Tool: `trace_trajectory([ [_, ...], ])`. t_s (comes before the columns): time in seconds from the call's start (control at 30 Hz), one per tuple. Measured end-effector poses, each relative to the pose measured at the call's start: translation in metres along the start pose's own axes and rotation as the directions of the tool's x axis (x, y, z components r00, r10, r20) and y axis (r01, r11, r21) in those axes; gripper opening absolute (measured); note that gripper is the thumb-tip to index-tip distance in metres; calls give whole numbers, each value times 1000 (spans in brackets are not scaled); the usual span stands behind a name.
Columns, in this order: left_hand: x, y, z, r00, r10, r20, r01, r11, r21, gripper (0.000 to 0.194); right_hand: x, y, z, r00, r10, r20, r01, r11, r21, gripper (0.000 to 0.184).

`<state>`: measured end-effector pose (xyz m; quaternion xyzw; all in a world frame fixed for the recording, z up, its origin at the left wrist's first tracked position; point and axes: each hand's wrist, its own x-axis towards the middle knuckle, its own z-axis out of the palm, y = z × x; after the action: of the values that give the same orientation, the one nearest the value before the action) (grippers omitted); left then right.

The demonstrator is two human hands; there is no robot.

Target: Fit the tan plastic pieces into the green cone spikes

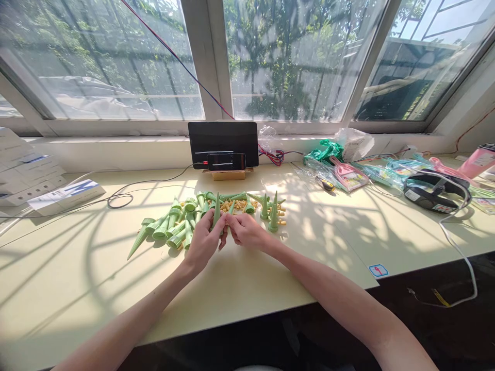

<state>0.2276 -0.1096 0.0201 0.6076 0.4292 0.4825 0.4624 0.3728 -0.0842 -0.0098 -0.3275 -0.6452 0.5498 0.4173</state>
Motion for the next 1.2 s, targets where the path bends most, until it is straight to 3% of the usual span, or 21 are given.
trace_trajectory([
  [0.2, 0, -1, 0, 1000, 22, -12, -22, 1000, 21, 27, 1, -2, 1, 999, 46, 11, -47, 997, 57, 59],
  [0.33, 1, -2, 0, 1000, -24, 8, 25, 997, -69, 28, -3, -13, 3, 993, -85, -79, 67, 975, -212, 58],
  [0.4, 1, -3, 0, 998, -61, 10, 61, 990, -129, 29, -6, -18, 4, 987, -156, -36, 134, 928, -349, 51],
  [0.5, 2, -4, 0, 996, -87, 21, 89, 982, -166, 30, -8, -21, 3, 983, -185, 10, 172, 892, -418, 48],
  [0.87, 1, -3, 1, 998, -50, 39, 55, 989, -137, 30, -8, -19, 2, 990, -144, -11, 128, 907, -400, 60],
  [1.2, 2, -8, -1, 1000, -1, 32, 3, 998, -64, 28, -7, -18, 3, 988, -146, -45, 118, 916, -385, 59],
])
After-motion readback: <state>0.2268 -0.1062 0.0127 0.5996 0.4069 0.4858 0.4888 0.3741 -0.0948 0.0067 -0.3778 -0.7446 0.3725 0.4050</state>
